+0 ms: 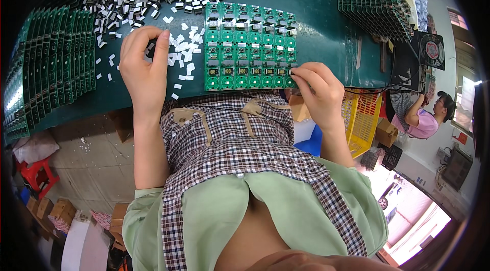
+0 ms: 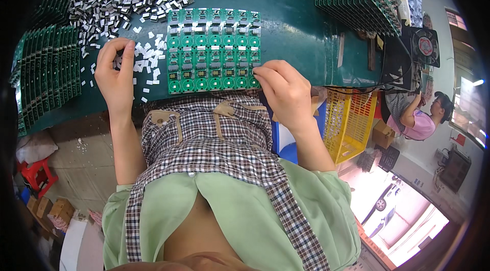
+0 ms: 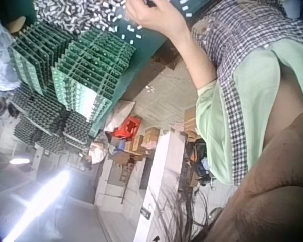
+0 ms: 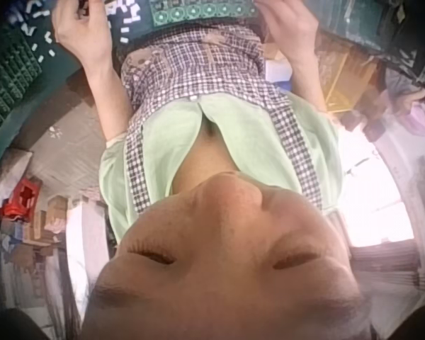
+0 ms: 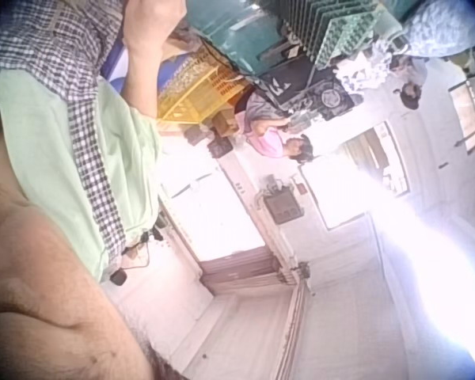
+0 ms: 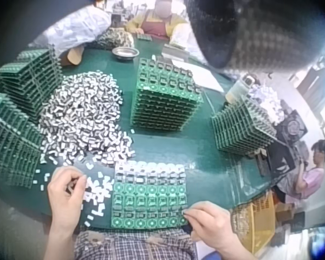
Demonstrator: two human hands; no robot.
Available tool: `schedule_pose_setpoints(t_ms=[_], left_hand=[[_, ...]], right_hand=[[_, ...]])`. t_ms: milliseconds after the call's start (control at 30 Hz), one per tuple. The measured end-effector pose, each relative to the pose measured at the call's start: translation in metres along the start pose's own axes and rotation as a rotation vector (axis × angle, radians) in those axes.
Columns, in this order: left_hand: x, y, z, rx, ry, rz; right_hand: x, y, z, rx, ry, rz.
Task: The person assembles electronic components onto circuit boards by hand.
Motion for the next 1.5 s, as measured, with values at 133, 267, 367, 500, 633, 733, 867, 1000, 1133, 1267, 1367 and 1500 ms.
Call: schedule_pose_setpoints(t_ms=[133, 267, 367, 500, 633, 733, 867, 1000, 1133, 1267, 1367, 1500], left_hand=[[-0.001, 0.001, 0.0, 0.016, 0.012, -0.031], [-0.004, 0.015, 0.003, 0.055, -0.124, -0.219], [0.004, 0.04, 0.015, 0.182, -0.368, -0.426], [0.021, 0.047, 0.027, 0.199, -0.637, -0.464], [0.028, 0.052, 0.033, 0.238, -0.604, -0.456], [0.027, 0.051, 0.037, 0.229, -0.603, -0.381], [0.027, 0.053, 0.041, 0.248, -0.597, -0.369], [0.028, 0.057, 0.037, 0.248, -0.592, -0.338], [0.029, 0.055, 0.036, 0.278, -0.563, -0.363], [0.033, 0.049, 0.036, 0.233, -0.594, -0.375], [0.033, 0.05, 0.037, 0.245, -0.583, -0.377], [0.032, 0.049, 0.039, 0.235, -0.581, -0.367]], right_hand=[[-0.003, -0.002, 0.0, 0.009, -0.019, -0.002], [-0.01, 0.012, 0.011, 0.262, -0.028, -0.174], [-0.005, 0.017, 0.013, 0.264, -0.085, -0.213], [0.007, 0.015, 0.008, 0.139, -0.185, 0.02], [0.023, 0.02, 0.011, 0.144, -0.183, -0.112], [0.025, 0.014, 0.016, 0.111, -0.204, -0.061], [0.032, 0.015, 0.021, 0.091, -0.21, -0.025], [0.029, 0.021, 0.018, 0.081, -0.193, -0.082], [0.021, 0.022, 0.015, 0.05, -0.128, -0.15], [-0.004, 0.03, 0.016, -0.006, 0.112, -0.146], [-0.005, 0.025, 0.014, -0.079, 0.1, -0.126], [0.002, 0.023, 0.011, -0.144, 0.071, -0.075]])
Point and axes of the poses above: each hand's wrist, its own z-axis away from the middle knuckle, its own x-axis out of the palm, y = z × x, the point moved 5 cm from there along -z, towards the middle knuckle, and after that the axes turned 10 degrees about -y, right-handed, at the moved point
